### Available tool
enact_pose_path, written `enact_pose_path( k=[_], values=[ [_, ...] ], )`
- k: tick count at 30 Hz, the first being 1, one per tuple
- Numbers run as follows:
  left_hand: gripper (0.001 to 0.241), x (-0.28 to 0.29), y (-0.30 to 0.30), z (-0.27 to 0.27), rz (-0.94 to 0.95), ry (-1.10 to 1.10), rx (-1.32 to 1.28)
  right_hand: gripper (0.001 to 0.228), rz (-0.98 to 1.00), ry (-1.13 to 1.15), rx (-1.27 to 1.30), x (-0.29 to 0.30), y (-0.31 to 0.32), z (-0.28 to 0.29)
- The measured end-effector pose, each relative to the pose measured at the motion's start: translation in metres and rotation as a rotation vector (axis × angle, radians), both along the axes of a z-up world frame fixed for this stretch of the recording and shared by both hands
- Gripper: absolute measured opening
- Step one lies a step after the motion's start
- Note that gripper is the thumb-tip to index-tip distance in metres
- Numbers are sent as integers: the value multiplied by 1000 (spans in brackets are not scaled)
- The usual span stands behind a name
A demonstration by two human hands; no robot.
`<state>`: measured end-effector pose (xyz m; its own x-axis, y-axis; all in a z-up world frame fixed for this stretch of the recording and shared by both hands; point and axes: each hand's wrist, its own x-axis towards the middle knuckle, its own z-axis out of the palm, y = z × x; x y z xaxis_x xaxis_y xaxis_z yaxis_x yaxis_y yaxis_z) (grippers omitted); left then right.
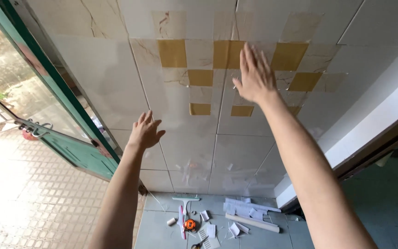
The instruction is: Cutting and applying small squares of white adhesive film to a tiled wall.
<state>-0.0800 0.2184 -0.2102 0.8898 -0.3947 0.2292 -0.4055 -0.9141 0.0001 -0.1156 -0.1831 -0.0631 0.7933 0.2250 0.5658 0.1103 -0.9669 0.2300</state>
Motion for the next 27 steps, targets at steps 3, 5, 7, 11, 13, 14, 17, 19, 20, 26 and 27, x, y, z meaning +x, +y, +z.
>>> enact_pose_path(
  k=[3, 5, 7, 11, 13, 14, 17, 19, 20, 26, 27],
  values=[
    [55, 0, -17, 48, 81, 48, 31, 84, -98, 119, -54, -19, 7, -25],
    [56, 13, -37, 63, 26, -47, -2, 88, -131, 208, -265, 0, -5, -72],
    [55, 43, -78, 29, -48, -281, -4, 88, -152, 187, -305, -3, -3, -92],
    [51, 28, -154, 45, -242, -160, 4, 80, -175, 113, -316, 12, -15, -121],
    [57, 36, -165, 21, -262, -220, 35, 76, -107, -43, -303, 27, -28, -143],
    [63, 41, -172, 8, -280, -272, 58, 74, -35, -192, -296, 36, -36, -154],
    [75, 49, -169, -17, -372, -635, -47, 75, 106, -485, -288, 61, -46, -175],
    [78, 54, -162, -34, -361, -718, -51, 77, 128, -568, -288, 72, -47, -183],
    [81, 57, -161, -44, -347, -797, -61, 79, 153, -645, -292, 77, -49, -187],
    [82, 106, -162, -101, -405, -988, -131, 74, 295, -852, -253, 108, -52, -203],
    [82, 113, -159, -108, -406, -983, -131, 74, 295, -847, -251, 118, -53, -202]
  ],
)
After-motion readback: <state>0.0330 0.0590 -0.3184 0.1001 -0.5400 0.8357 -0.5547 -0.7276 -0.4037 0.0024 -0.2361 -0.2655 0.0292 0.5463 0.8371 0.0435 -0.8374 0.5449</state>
